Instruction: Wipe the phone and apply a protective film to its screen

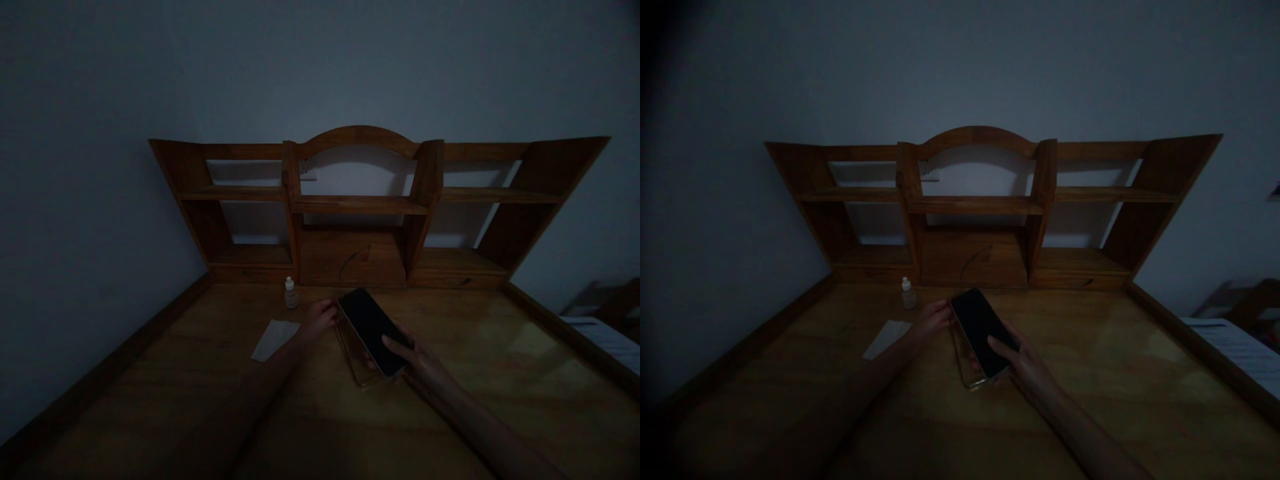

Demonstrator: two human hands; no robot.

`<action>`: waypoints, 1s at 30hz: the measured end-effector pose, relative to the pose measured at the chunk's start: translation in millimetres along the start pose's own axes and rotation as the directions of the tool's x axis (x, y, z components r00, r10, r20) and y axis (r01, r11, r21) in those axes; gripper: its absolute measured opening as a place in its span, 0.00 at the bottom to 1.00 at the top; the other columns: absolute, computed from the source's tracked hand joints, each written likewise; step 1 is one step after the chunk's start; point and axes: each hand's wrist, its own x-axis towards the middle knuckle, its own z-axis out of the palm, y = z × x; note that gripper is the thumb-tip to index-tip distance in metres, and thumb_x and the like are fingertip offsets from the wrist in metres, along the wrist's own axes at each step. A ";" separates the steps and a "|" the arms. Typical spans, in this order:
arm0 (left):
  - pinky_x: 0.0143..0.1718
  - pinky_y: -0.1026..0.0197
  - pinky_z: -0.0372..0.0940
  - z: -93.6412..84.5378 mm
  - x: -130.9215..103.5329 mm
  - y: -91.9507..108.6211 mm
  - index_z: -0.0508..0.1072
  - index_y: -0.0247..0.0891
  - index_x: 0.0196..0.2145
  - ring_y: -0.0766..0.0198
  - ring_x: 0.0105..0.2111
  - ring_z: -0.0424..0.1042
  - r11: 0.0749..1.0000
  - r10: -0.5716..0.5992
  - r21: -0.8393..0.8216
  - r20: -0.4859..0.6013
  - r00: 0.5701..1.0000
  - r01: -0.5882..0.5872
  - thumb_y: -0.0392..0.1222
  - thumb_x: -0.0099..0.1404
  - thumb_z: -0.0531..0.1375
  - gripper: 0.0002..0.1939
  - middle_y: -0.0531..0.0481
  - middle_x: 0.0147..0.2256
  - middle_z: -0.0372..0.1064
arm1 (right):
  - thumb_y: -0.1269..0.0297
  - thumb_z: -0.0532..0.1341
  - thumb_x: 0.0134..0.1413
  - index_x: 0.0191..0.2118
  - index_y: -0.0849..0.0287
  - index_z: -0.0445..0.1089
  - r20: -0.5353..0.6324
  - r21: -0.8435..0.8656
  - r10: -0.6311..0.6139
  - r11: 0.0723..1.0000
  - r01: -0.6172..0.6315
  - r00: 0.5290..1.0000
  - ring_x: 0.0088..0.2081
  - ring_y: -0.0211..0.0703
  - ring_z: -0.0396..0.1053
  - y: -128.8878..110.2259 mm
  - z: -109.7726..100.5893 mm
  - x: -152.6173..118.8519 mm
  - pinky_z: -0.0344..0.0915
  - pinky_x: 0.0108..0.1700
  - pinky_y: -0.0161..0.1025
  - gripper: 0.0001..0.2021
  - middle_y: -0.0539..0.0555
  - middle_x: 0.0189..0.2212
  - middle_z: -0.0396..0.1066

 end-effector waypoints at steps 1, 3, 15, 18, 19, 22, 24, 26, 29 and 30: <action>0.51 0.52 0.70 0.4 -2.2 2.6 0.78 0.33 0.45 0.52 0.46 0.76 1.000 -0.008 -0.015 0.002 1.000 0.008 0.53 0.56 0.70 0.25 0.38 0.48 0.76 | 0.54 0.72 0.53 0.62 0.61 0.64 -0.019 -0.013 0.002 1.000 -0.002 1.000 0.35 0.55 0.82 0.3 -0.9 0.6 0.70 0.20 0.33 0.34 0.64 0.41 0.81; 0.53 0.51 0.68 1.3 -6.8 8.8 0.78 0.34 0.49 0.50 0.51 0.74 0.999 -0.021 -0.046 -0.001 1.000 0.021 0.53 0.55 0.71 0.27 0.38 0.52 0.74 | 0.53 0.72 0.54 0.60 0.63 0.66 -0.038 -0.042 0.015 0.999 -0.017 0.999 0.31 0.53 0.82 1.2 -2.9 1.4 0.66 0.16 0.32 0.32 0.64 0.39 0.81; 0.63 0.46 0.60 2.3 -11.4 22.0 0.75 0.34 0.51 0.47 0.59 0.69 0.950 -0.077 -0.297 0.057 0.995 0.090 0.36 0.53 0.68 0.26 0.35 0.55 0.72 | 0.56 0.69 0.58 0.54 0.68 0.70 -0.010 -0.037 0.099 0.994 -0.099 0.995 0.30 0.51 0.81 6.4 -13.8 8.3 0.63 0.16 0.29 0.25 0.68 0.37 0.81; 0.62 0.46 0.61 1.1 -11.4 22.9 0.73 0.32 0.53 0.46 0.59 0.69 0.942 -0.074 -0.320 0.084 0.994 0.097 0.32 0.52 0.64 0.28 0.34 0.55 0.72 | 0.56 0.69 0.59 0.53 0.68 0.71 -0.038 -0.045 0.114 0.992 -0.116 0.993 0.30 0.51 0.81 5.0 -14.1 9.1 0.63 0.15 0.29 0.23 0.68 0.36 0.81; 0.62 0.46 0.62 1.1 -11.3 23.7 0.72 0.32 0.53 0.46 0.59 0.69 0.938 -0.088 -0.328 0.085 0.992 0.111 0.31 0.52 0.62 0.28 0.33 0.55 0.72 | 0.56 0.69 0.58 0.52 0.69 0.72 -0.057 -0.044 0.120 0.992 -0.122 0.991 0.30 0.51 0.81 4.8 -14.5 9.6 0.64 0.16 0.29 0.23 0.68 0.36 0.81; 0.60 0.46 0.63 2.2 -10.7 27.0 0.69 0.30 0.53 0.47 0.58 0.70 0.924 -0.137 -0.347 0.086 0.987 0.159 0.27 0.50 0.57 0.30 0.33 0.54 0.72 | 0.58 0.70 0.56 0.48 0.69 0.74 -0.104 -0.017 0.104 0.994 -0.107 0.989 0.31 0.51 0.81 5.4 -16.9 11.3 0.68 0.18 0.31 0.20 0.68 0.38 0.81; 0.60 0.46 0.63 2.4 -10.1 28.3 0.68 0.30 0.54 0.48 0.58 0.70 0.918 -0.158 -0.352 0.097 0.983 0.182 0.26 0.48 0.56 0.32 0.33 0.55 0.72 | 0.58 0.70 0.56 0.48 0.69 0.74 -0.104 -0.019 0.095 0.995 -0.098 0.990 0.31 0.50 0.81 6.2 -18.8 12.1 0.68 0.18 0.31 0.20 0.68 0.38 0.81; 0.60 0.46 0.63 1.3 -9.2 27.3 0.66 0.30 0.55 0.47 0.58 0.69 0.914 -0.165 -0.356 0.113 0.980 0.195 0.26 0.48 0.56 0.34 0.32 0.56 0.70 | 0.56 0.70 0.57 0.50 0.67 0.74 -0.106 -0.044 0.098 0.994 -0.103 0.990 0.29 0.49 0.81 7.0 -20.5 12.7 0.65 0.16 0.31 0.21 0.67 0.37 0.81; 0.59 0.44 0.63 -2.4 -7.6 22.2 0.67 0.30 0.56 0.46 0.58 0.69 0.908 -0.145 -0.373 0.145 0.979 0.190 0.31 0.52 0.59 0.31 0.31 0.57 0.69 | 0.56 0.71 0.56 0.50 0.66 0.73 -0.115 -0.058 0.089 0.994 -0.096 0.989 0.28 0.49 0.80 7.9 -21.6 13.3 0.67 0.17 0.31 0.22 0.66 0.38 0.81; 0.58 0.44 0.63 -3.7 -7.2 20.4 0.68 0.31 0.55 0.45 0.58 0.69 0.907 -0.127 -0.380 0.162 0.979 0.181 0.35 0.55 0.60 0.28 0.31 0.57 0.69 | 0.57 0.71 0.55 0.50 0.66 0.73 -0.115 -0.050 0.082 0.995 -0.088 0.990 0.29 0.49 0.81 8.0 -21.5 13.4 0.69 0.19 0.32 0.22 0.66 0.38 0.81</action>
